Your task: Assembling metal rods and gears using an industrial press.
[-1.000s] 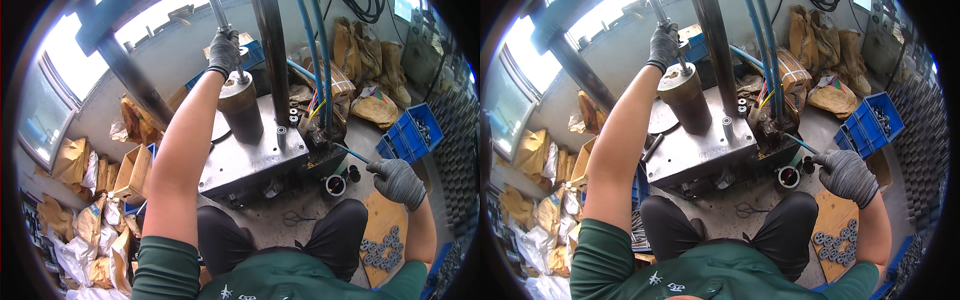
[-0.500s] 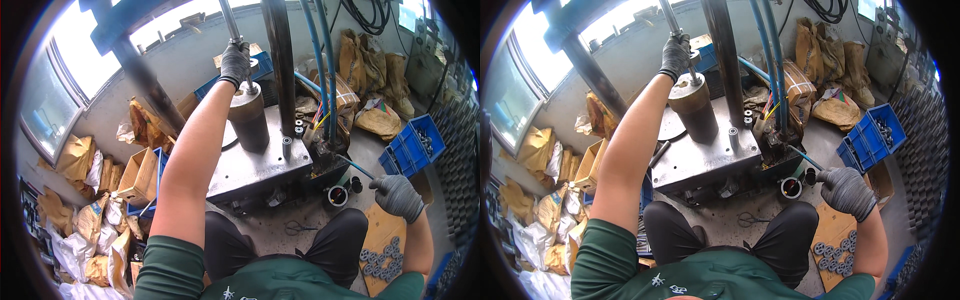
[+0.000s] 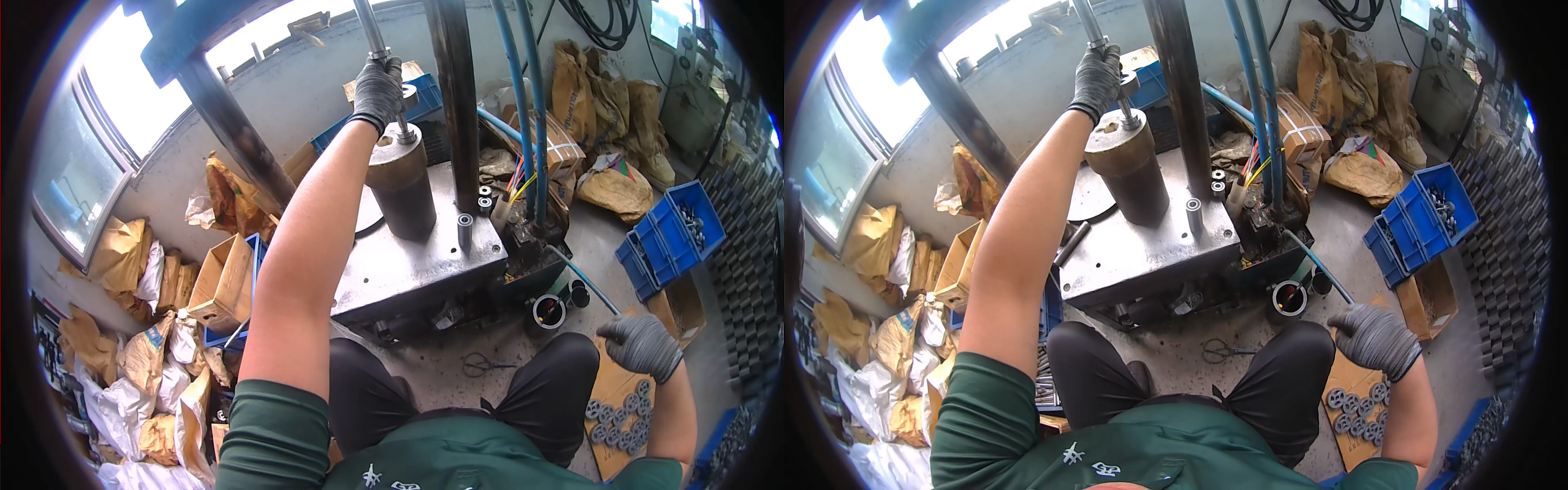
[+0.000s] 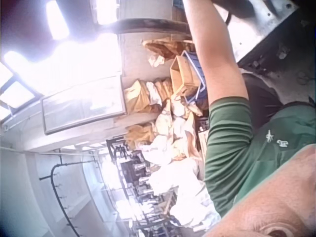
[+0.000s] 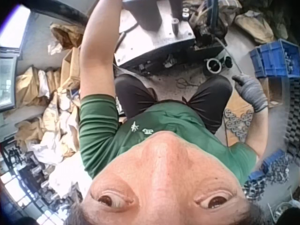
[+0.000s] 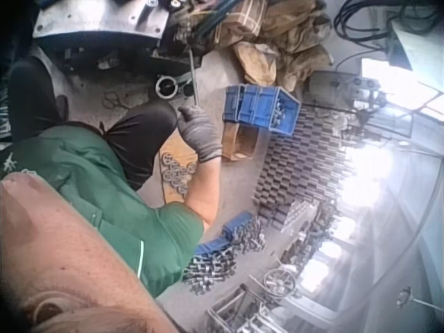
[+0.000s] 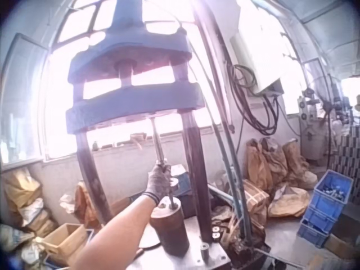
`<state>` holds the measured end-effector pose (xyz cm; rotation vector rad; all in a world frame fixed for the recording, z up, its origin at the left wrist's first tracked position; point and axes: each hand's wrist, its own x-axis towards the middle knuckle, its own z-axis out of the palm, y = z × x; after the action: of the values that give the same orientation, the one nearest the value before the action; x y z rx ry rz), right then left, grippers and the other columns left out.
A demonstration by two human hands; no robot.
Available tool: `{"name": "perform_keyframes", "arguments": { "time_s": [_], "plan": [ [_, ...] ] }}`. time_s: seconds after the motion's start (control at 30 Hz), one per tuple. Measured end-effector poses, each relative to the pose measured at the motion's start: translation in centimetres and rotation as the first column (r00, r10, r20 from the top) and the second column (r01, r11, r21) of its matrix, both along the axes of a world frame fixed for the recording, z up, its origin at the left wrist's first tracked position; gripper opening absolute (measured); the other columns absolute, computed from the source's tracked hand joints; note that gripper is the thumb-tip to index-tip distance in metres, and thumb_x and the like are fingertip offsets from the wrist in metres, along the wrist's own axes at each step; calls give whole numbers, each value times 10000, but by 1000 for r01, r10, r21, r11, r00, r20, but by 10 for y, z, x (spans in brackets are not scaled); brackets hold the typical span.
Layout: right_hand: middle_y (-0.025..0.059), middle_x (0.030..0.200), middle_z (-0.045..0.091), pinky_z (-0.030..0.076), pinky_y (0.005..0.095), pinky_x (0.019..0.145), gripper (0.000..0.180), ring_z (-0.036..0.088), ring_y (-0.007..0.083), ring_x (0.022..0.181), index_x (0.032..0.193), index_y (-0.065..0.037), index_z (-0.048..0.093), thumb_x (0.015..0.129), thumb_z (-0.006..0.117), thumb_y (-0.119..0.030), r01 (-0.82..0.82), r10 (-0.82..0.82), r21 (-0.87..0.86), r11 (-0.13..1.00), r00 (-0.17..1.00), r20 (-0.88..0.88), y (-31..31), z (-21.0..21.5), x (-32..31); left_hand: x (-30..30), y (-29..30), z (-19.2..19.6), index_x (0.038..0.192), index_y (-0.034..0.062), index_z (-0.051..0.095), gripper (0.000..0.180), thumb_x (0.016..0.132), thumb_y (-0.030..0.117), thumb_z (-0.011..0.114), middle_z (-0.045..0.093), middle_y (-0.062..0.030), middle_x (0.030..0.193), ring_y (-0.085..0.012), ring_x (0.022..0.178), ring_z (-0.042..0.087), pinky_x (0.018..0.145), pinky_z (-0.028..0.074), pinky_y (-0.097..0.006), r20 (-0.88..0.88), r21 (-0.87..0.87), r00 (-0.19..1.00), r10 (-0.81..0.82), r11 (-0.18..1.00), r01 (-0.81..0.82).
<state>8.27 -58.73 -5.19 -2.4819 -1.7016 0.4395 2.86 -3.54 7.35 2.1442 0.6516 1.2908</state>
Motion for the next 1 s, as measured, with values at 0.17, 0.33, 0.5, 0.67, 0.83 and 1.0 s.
{"name": "perform_keyframes", "arguments": {
  "time_s": [0.17,0.33,0.5,0.67,0.83,1.0],
  "plan": [
    [143,944,748,576,447,812,261,704,365,859,1006,-77,795,820,658,-198,-56,49,133,990,997,58,-1,-5,8,0,10,1,1153,21,623,335,1076,338,545,718,-171,869,-275,756,744,687,617,-415,-27,27,999,31,999,-30],
    [153,938,744,573,452,807,263,703,372,866,1017,-65,789,810,669,-174,-41,42,-33,999,998,41,-2,-3,9,0,-5,1,1112,21,632,296,1063,311,594,696,-102,824,-210,750,684,721,569,-389,1,-29,1000,-6,1000,6],
    [162,932,740,573,453,808,245,706,372,867,1017,-53,778,830,661,-160,27,-32,130,991,999,38,2,3,4,-2,-3,3,1108,22,643,299,1063,313,592,713,-118,849,-224,771,702,727,570,-396,-1,0,999,32,999,-32],
    [162,910,737,573,455,799,237,713,363,874,1029,-70,772,832,660,-139,-17,15,72,997,1000,21,0,1,7,8,18,-6,1105,23,650,299,1059,315,600,692,-101,809,-211,723,675,713,570,-393,-4,41,998,59,997,-59],
    [170,914,742,576,452,791,228,717,362,877,1031,-81,773,850,662,-166,65,-70,215,974,997,18,11,10,4,11,38,-12,1091,22,663,288,1056,302,609,667,-64,788,-154,692,635,659,563,-354,6,90,996,93,992,-93],
    [177,941,733,571,452,839,230,707,367,894,1044,-53,763,848,660,-114,-39,37,79,996,999,23,-6,-8,9,15,32,-13,1087,25,654,286,1056,306,609,667,-65,786,-156,691,635,653,558,-352,12,28,999,42,999,-42]
  ]
}}
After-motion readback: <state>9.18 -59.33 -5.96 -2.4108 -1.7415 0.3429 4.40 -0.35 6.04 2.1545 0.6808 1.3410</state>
